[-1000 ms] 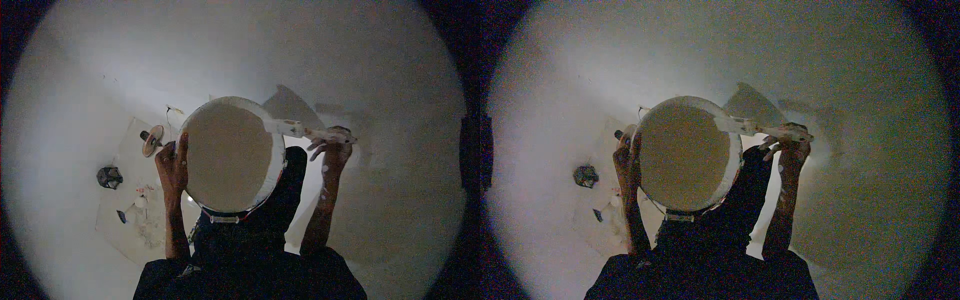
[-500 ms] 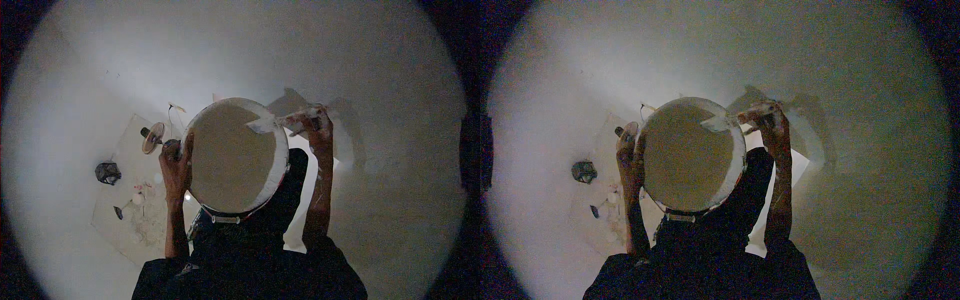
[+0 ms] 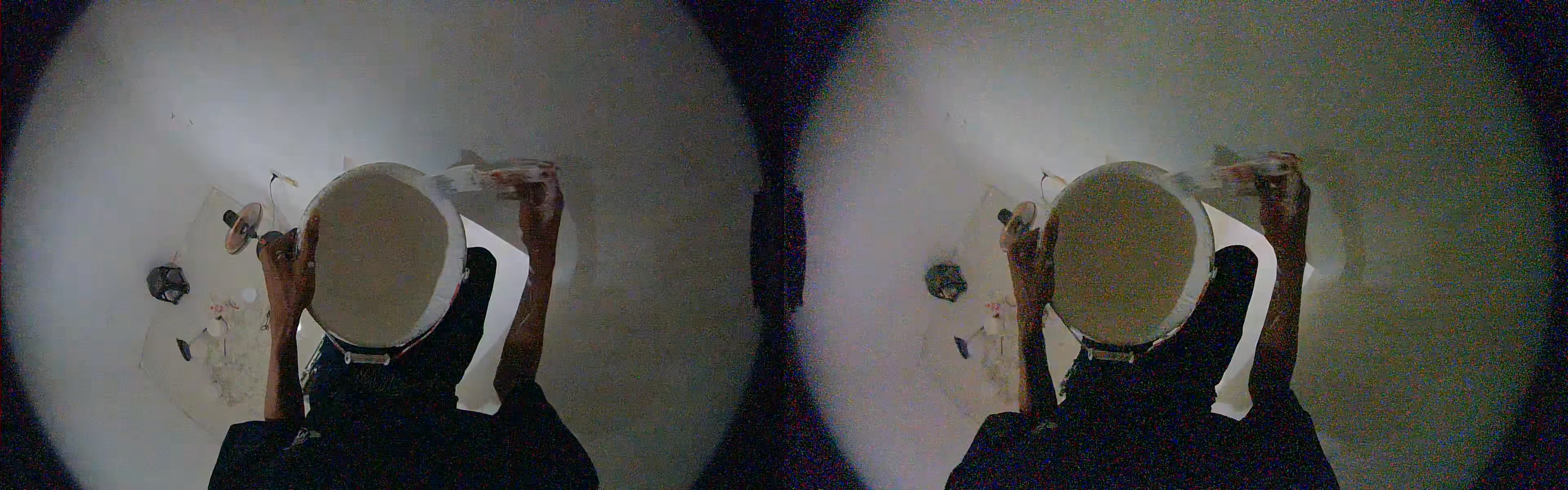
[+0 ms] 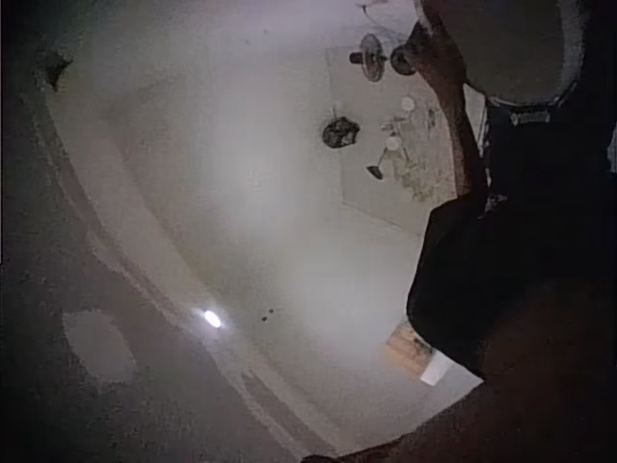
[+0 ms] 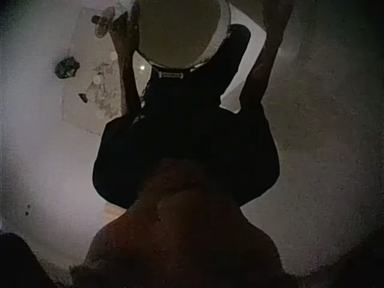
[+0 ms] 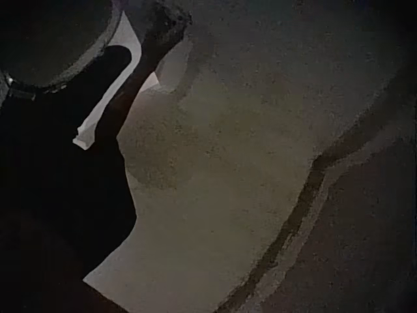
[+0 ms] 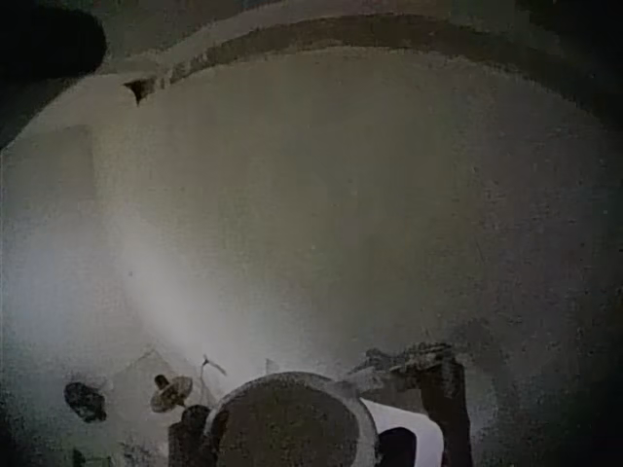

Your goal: Painting a ceiling using a brush while holding a bucket of paint.

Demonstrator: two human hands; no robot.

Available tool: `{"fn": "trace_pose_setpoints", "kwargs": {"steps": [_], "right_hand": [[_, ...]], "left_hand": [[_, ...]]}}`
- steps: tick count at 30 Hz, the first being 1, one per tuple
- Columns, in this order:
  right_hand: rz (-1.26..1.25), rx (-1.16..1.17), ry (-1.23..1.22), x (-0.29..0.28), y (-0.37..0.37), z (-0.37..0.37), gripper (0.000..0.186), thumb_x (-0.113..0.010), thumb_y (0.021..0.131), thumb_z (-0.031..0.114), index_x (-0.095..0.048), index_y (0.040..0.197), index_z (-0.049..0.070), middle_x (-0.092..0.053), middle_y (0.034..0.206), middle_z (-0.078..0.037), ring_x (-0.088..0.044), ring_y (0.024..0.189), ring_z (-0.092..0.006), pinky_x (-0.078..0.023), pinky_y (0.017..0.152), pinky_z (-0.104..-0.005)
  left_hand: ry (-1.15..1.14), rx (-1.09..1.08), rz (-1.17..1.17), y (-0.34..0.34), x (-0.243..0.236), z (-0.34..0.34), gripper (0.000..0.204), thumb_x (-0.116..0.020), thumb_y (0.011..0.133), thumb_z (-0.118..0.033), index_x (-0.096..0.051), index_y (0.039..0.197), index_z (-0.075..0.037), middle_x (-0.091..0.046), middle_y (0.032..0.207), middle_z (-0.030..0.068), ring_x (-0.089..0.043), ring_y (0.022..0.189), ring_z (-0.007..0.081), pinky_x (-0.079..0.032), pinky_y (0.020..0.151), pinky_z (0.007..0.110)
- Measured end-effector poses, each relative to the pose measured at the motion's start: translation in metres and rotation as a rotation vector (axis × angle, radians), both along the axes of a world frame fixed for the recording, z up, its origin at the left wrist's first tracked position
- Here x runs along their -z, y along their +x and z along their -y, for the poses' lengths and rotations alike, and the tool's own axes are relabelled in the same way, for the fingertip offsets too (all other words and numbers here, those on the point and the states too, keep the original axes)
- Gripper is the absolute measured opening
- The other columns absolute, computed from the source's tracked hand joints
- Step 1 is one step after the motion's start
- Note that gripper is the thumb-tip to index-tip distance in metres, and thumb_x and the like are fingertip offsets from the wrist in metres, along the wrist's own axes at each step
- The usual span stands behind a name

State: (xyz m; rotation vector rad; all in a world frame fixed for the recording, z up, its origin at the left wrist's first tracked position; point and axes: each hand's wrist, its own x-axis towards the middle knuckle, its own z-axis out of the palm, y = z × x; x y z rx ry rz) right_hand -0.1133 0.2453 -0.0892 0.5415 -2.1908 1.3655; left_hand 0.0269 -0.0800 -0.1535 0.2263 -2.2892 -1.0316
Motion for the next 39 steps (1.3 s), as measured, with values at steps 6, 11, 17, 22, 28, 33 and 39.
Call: {"fn": "trace_pose_setpoints", "kwargs": {"steps": [6, 11, 17, 22, 28, 33, 39], "right_hand": [[-0.023, 0.115, -0.218, -0.011, 0.006, -0.015, 0.024, -0.065, 0.082, 0.019, -0.054, 0.096, 0.004, -0.061, 0.088, -0.006, -0.059, 0.076, -0.0137, -0.050, 0.065, -0.0277], [0.091, -0.061, -0.368, -0.009, 0.012, -0.005, 0.014, -0.065, 0.081, 0.008, -0.055, 0.090, 0.003, -0.061, 0.088, -0.008, -0.059, 0.081, -0.0144, -0.051, 0.069, -0.0288], [0.306, 0.013, -0.226, 0.000, 0.011, 0.000, 0.019, -0.067, 0.080, 0.017, -0.063, 0.092, 0.002, -0.059, 0.069, 0.001, -0.043, 0.048, -0.0041, -0.037, 0.042, -0.0208], [0.134, -0.143, 0.047, -0.020, 0.012, 0.040, 0.022, -0.066, 0.082, 0.015, -0.064, 0.097, 0.000, -0.065, 0.087, -0.005, -0.056, 0.066, -0.0072, -0.045, 0.056, -0.0214], [-0.044, -0.230, 0.335, -0.042, 0.001, 0.061, 0.025, -0.062, 0.083, 0.008, -0.059, 0.106, 0.001, -0.063, 0.101, -0.009, -0.062, 0.088, -0.0163, -0.050, 0.075, -0.0281], [-0.133, -0.225, 0.673, -0.088, 0.005, 0.111, 0.038, -0.063, 0.082, 0.009, -0.050, 0.117, 0.002, -0.059, 0.103, -0.016, -0.064, 0.078, -0.0257, -0.054, 0.066, -0.0305], [-0.642, -0.247, 0.940, -0.081, -0.046, 0.185, 0.043, -0.062, 0.080, 0.013, -0.047, 0.118, -0.001, -0.052, 0.106, -0.019, -0.063, 0.069, -0.0256, -0.054, 0.057, -0.0298]], "left_hand": [[0.069, -0.023, 0.223, -0.002, -0.005, 0.008, 0.047, -0.047, 0.083, 0.002, -0.051, 0.125, -0.018, -0.050, 0.073, 0.0174, -0.045, 0.072, 0.0290, -0.037, 0.069, 0.041], [-0.018, -0.096, 0.005, 0.004, 0.010, 0.008, 0.018, -0.050, 0.087, -0.009, -0.063, 0.098, -0.004, -0.050, 0.072, 0.0180, -0.043, 0.068, 0.0278, -0.034, 0.062, 0.039], [0.287, -0.103, 0.334, 0.006, -0.031, -0.002, 0.040, -0.059, 0.085, -0.031, -0.058, 0.075, 0.008, -0.055, 0.065, 0.0149, -0.044, 0.054, 0.0167, -0.035, 0.050, 0.035], [0.352, -0.166, -0.044, 0.007, -0.025, -0.009, 0.052, -0.059, 0.085, -0.036, -0.047, 0.059, 0.007, -0.044, 0.049, 0.0081, -0.033, 0.049, 0.0121, -0.031, 0.046, 0.034], [0.291, -0.199, 0.149, 0.018, -0.032, -0.005, 0.053, -0.057, 0.085, -0.037, -0.050, 0.058, 0.008, -0.042, 0.044, 0.0114, -0.033, 0.046, 0.0124, -0.031, 0.044, 0.036], [0.360, -0.197, 0.168, 0.026, -0.029, -0.001, 0.054, -0.057, 0.085, -0.037, -0.050, 0.057, 0.008, -0.039, 0.043, 0.0096, -0.031, 0.045, 0.0111, -0.029, 0.042, 0.035], [0.293, -0.220, 0.205, 0.026, -0.036, 0.000, 0.053, -0.057, 0.086, -0.036, -0.050, 0.057, 0.008, -0.039, 0.043, 0.0091, -0.031, 0.044, 0.0102, -0.028, 0.042, 0.034]]}}
